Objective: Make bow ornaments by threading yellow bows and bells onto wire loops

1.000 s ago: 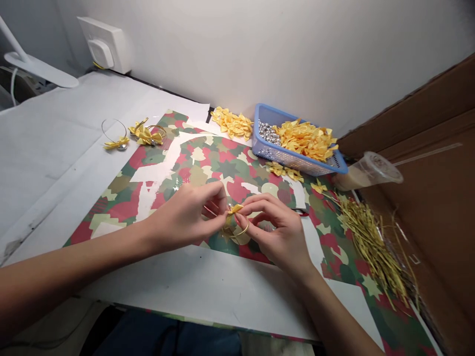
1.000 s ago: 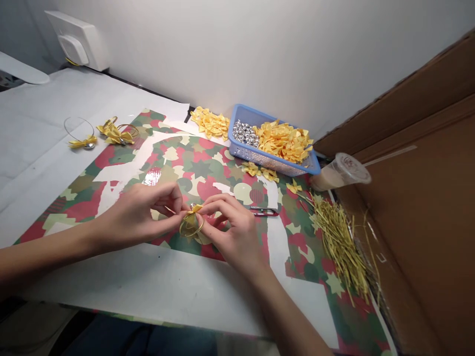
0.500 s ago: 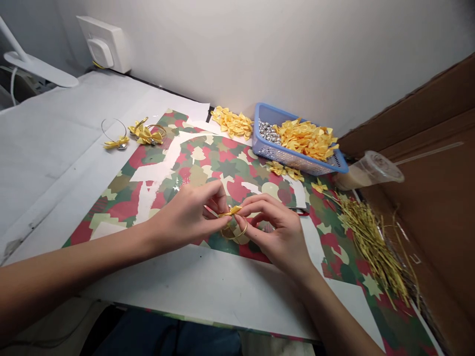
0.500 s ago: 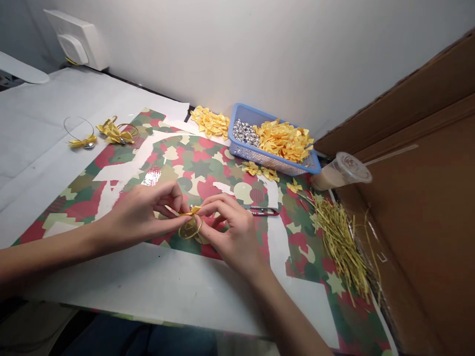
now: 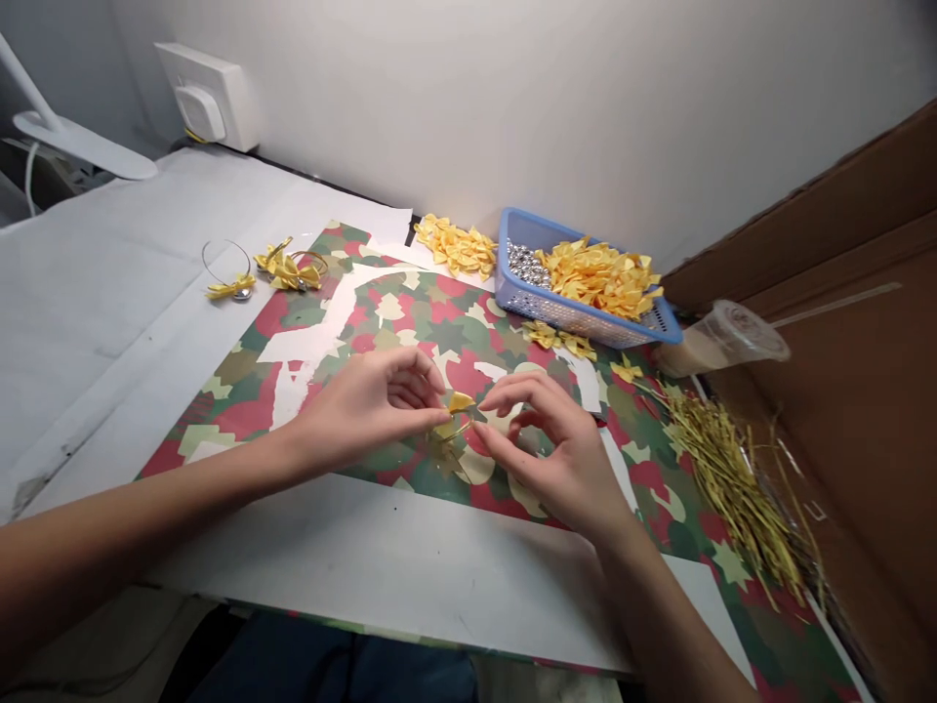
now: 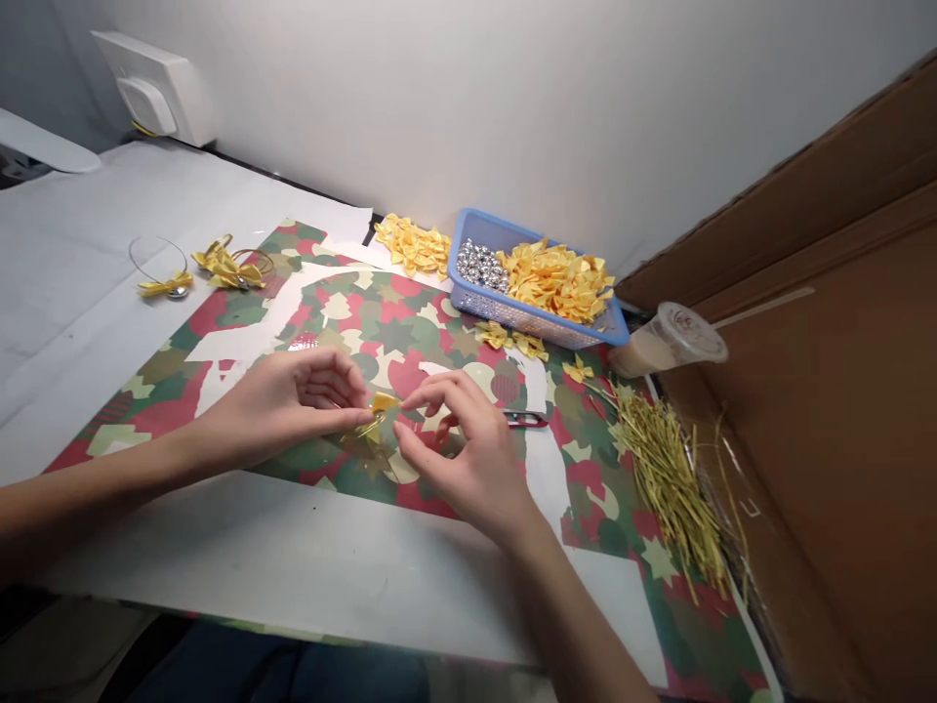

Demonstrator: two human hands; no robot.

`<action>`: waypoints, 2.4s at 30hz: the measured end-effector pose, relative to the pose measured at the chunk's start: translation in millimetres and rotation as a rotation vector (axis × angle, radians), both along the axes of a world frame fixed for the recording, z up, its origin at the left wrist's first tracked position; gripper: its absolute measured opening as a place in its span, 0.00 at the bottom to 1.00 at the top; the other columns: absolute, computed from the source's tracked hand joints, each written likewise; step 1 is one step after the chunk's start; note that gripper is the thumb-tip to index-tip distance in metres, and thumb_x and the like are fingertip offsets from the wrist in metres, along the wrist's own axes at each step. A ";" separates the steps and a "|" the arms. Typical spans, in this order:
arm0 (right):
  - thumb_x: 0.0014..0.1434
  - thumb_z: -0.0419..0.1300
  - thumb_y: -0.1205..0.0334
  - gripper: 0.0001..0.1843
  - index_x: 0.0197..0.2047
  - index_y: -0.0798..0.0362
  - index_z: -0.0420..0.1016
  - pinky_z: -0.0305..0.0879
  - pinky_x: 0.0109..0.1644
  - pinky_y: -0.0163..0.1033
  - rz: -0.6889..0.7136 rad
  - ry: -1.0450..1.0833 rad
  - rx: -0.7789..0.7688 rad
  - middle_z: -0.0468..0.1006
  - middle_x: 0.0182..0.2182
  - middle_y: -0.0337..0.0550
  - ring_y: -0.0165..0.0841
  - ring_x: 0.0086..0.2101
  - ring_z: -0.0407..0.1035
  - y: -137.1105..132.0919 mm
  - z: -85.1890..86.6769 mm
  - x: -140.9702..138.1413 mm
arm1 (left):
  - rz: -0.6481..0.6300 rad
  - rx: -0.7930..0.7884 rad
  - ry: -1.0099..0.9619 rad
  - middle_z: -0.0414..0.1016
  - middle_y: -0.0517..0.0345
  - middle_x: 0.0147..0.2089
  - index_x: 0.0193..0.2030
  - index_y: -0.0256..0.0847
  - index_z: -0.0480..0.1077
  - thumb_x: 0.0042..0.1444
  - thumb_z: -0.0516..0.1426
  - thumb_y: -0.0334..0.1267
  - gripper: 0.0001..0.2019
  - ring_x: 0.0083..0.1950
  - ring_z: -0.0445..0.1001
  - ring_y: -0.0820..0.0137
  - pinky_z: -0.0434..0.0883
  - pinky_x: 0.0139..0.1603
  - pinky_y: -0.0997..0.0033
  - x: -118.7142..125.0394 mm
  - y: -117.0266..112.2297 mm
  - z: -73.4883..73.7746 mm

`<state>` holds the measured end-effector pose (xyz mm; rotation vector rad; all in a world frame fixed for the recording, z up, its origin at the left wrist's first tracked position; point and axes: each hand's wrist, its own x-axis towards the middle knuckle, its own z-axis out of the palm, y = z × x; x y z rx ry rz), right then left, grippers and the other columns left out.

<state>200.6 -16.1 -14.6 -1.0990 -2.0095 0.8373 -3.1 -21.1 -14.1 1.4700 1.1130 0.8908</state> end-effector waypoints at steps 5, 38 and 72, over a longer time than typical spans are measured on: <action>0.59 0.57 0.63 0.06 0.30 0.52 0.71 0.61 0.28 0.34 0.189 -0.230 -0.178 0.71 0.29 0.39 0.28 0.25 0.62 6.3 8.5 11.6 | 0.074 -0.072 0.005 0.76 0.60 0.31 0.36 0.37 0.71 0.49 0.63 0.34 0.08 0.34 0.76 0.73 0.75 0.34 0.77 -3.2 6.7 -0.4; 0.55 0.61 0.67 0.03 0.30 0.50 0.75 0.70 0.30 0.35 0.046 0.294 -0.031 0.75 0.27 0.39 0.31 0.29 0.69 14.4 15.0 18.3 | 0.079 -0.390 -0.105 0.80 0.56 0.35 0.35 0.40 0.78 0.41 0.68 0.39 0.13 0.37 0.76 0.71 0.72 0.41 0.73 -10.2 10.8 14.7; 0.58 0.60 0.55 0.10 0.31 0.52 0.76 0.65 0.32 0.34 0.274 0.215 -0.402 0.76 0.29 0.40 0.30 0.29 0.68 3.9 -4.1 -10.5 | 0.135 -0.229 -0.178 0.80 0.59 0.33 0.32 0.41 0.77 0.43 0.68 0.36 0.08 0.36 0.77 0.71 0.75 0.39 0.74 -9.0 6.0 22.6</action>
